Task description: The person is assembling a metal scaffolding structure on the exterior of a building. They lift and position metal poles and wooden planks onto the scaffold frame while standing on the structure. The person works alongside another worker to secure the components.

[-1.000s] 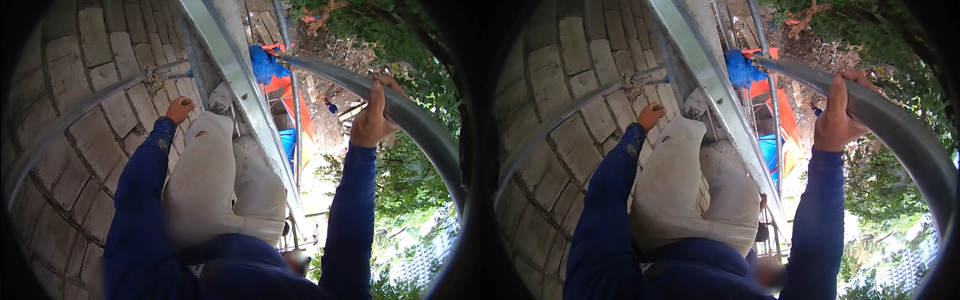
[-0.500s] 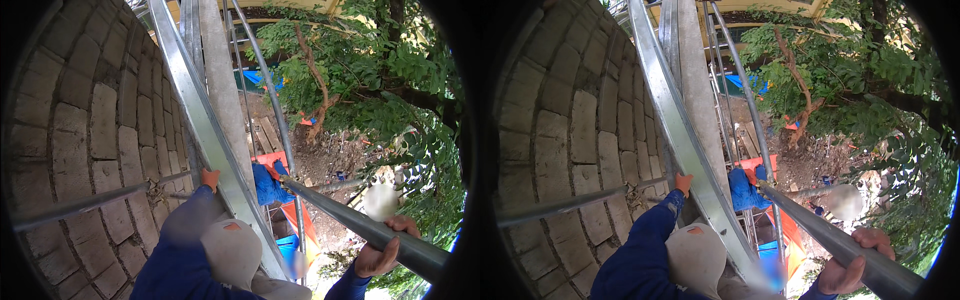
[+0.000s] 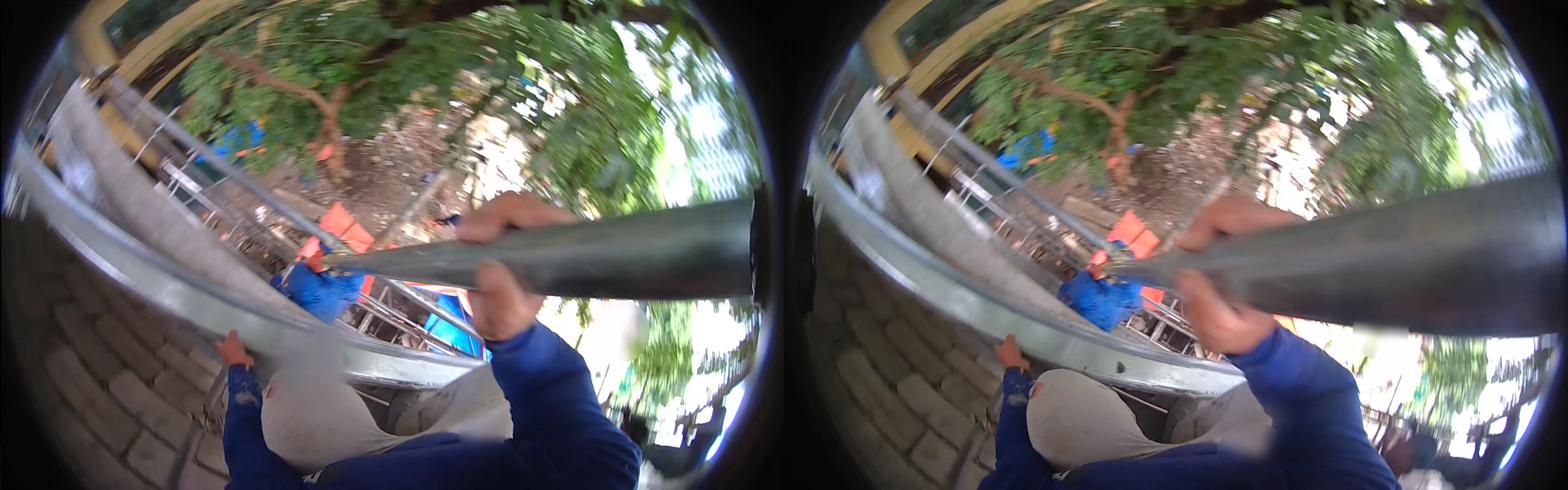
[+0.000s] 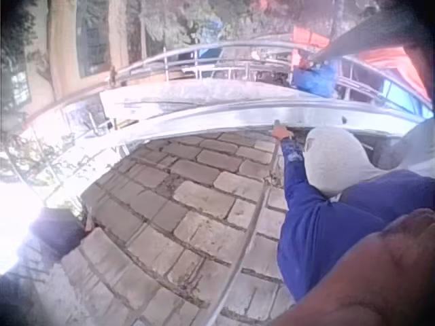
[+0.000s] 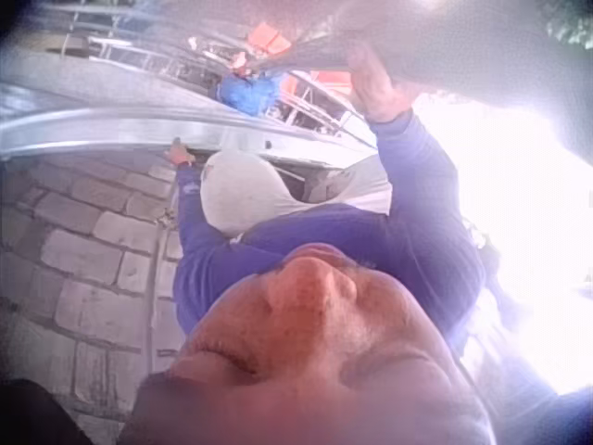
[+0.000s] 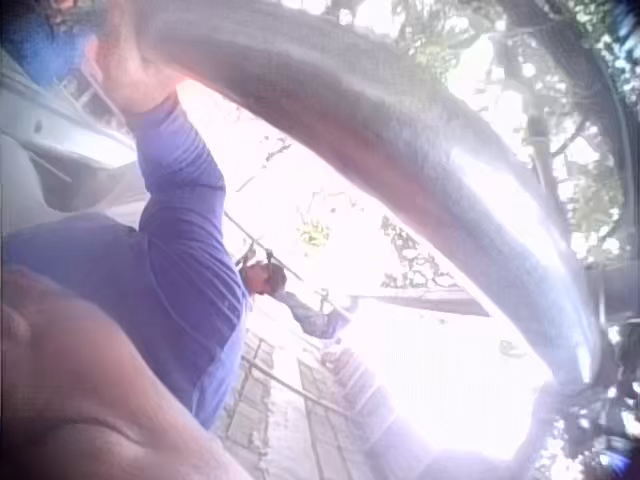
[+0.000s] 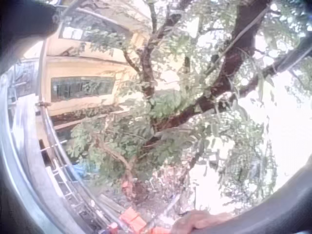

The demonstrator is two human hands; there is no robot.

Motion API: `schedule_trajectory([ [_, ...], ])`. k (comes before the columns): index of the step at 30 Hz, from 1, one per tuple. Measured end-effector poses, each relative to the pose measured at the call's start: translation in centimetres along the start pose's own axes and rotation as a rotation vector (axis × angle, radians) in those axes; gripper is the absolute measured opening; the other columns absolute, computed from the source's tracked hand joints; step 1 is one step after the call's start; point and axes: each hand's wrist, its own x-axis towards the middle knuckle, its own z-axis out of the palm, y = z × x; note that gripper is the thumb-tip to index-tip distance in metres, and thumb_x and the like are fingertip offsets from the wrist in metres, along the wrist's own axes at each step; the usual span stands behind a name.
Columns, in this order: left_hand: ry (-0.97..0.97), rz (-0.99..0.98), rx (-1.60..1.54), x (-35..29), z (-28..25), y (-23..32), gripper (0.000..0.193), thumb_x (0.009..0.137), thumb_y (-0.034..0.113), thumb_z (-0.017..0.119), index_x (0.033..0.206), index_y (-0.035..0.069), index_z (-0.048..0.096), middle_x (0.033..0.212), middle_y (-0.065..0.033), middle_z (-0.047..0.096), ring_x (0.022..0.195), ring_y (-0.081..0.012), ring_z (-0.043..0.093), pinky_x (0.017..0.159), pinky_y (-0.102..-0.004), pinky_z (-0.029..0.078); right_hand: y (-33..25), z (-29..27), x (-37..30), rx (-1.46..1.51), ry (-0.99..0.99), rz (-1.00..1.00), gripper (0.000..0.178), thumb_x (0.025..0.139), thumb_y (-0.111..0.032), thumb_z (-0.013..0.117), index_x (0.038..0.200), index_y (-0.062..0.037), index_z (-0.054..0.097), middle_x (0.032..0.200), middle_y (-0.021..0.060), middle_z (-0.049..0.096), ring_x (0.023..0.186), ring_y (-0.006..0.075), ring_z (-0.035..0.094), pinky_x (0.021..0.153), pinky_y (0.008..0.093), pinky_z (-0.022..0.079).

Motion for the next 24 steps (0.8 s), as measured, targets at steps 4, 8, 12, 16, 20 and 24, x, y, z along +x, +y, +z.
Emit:
schedule_trajectory([
  [4, -0.192, 0.6, 0.963, 2.8, -2.1, 0.7, 0.079, 0.083, 0.045, 0.072, 0.149, 0.006, 0.049, 0.146, -0.0171, 0.055, 0.127, -0.0331, 0.058, 0.104, -0.0628, 0.043, -0.1, 2.4, 1.8, 0.021, -0.007, 0.167, 0.062, 0.078, -0.015, 0.083, 0.13, 0.001, 0.054, 0.099, 0.0096, 0.065, 0.086, 0.0165, 0.062, 0.078, 0.0332, 0.051],
  [8, 0.035, -0.168, -0.11, 2.9, 1.9, 1.3, 0.076, 0.091, 0.047, 0.069, 0.151, 0.007, 0.048, 0.14, -0.0231, 0.058, 0.119, -0.036, 0.06, 0.104, -0.0625, 0.047, -2.6, -0.4, 0.3, 0.136, 0.128, 0.297, 0.073, 0.074, -0.013, 0.078, 0.139, 0.0024, 0.051, 0.113, 0.0124, 0.066, 0.1, 0.0184, 0.061, 0.094, 0.0357, 0.048],
  [12, -0.132, 0.728, 1.079, 4.3, 1.6, 0.9, 0.061, 0.089, 0.041, 0.072, 0.14, 0.012, 0.059, 0.136, -0.0191, 0.061, 0.117, -0.0328, 0.061, 0.104, -0.0555, 0.049, -3.9, 0.3, 0.5, 0.138, 0.144, 0.246, 0.076, 0.073, -0.013, 0.077, 0.142, 0.0014, 0.05, 0.115, 0.0128, 0.065, 0.102, 0.018, 0.06, 0.096, 0.0352, 0.048],
  [16, -0.163, 0.612, 0.992, 2.2, 1.9, 5.2, 0.061, 0.084, 0.035, 0.075, 0.137, 0.011, 0.058, 0.139, -0.0162, 0.06, 0.12, -0.0299, 0.06, 0.106, -0.0502, 0.048, -2.8, 2.0, 0.8, 0.129, 0.14, 0.242, 0.064, 0.079, -0.011, 0.077, 0.136, -0.0006, 0.049, 0.108, 0.0112, 0.065, 0.096, 0.0167, 0.061, 0.088, 0.0337, 0.05],
  [20, 0.156, -0.091, -0.153, 5.0, 4.9, -0.7, 0.1, 0.079, 0.032, 0.084, 0.158, -0.003, 0.033, 0.155, -0.0211, 0.045, 0.135, -0.0366, 0.052, 0.114, -0.051, 0.041, -2.3, 1.9, -0.4, 0.12, 0.122, -0.002, 0.045, 0.092, -0.019, 0.068, 0.129, -0.0027, 0.048, 0.1, 0.0123, 0.059, 0.089, 0.0212, 0.06, 0.078, 0.0349, 0.052],
  [24, 0.2, -0.098, -0.448, -4.7, 3.6, 12.7, 0.095, 0.078, 0.019, 0.08, 0.157, -0.005, 0.034, 0.156, -0.0261, 0.043, 0.14, -0.0402, 0.048, 0.114, -0.0495, 0.042, -1.1, 2.3, -0.9, 0.0, 0.201, -0.063, 0.051, 0.092, -0.031, 0.069, 0.128, -0.0031, 0.047, 0.095, 0.0134, 0.056, 0.082, 0.0204, 0.056, 0.075, 0.0348, 0.048],
])
